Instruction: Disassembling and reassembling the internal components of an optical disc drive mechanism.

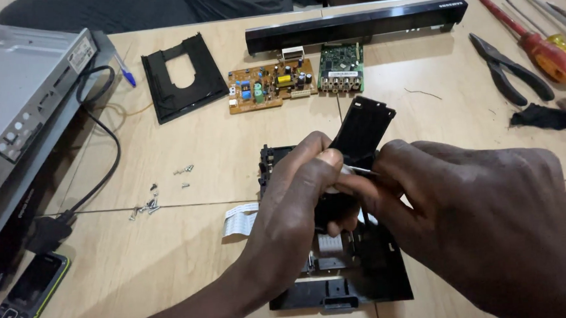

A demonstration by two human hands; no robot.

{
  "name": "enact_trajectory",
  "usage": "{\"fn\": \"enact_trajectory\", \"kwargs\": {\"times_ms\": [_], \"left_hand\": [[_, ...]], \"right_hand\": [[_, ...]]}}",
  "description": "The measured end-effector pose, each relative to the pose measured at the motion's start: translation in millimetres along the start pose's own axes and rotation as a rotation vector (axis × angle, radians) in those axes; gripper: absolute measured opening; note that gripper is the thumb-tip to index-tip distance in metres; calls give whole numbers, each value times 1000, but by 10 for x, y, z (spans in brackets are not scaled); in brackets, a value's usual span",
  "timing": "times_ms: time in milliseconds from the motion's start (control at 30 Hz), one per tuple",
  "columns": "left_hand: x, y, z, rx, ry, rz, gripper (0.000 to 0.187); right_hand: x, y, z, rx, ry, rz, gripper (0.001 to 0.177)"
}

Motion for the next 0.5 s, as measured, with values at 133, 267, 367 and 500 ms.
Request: {"fn": "enact_trajectory", "kwargs": {"times_ms": [133, 267, 367, 500], "left_hand": [[2, -18, -65, 76, -101, 56, 20], [12, -60, -72, 11, -50, -1, 24], [15, -73, -127, -15, -146, 23, 22], [10, -75, -159, -13, -93, 15, 19]], "right_hand": [[3, -39, -60, 33, -31, 58, 39], [11, -32, -61, 1, -79, 69, 38], [60, 27, -43, 103, -107, 171, 31], [106, 131, -4, 238, -73, 46, 38]]}}
Point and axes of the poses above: each hand's wrist, its own x-axis away from the middle knuckle, its own y-axis out of the palm, z = x × y, the point moved 2 cm from there along -x, towards the middle knuckle, and after that the axes turned 13 degrees about y, right-handed, at the moved point
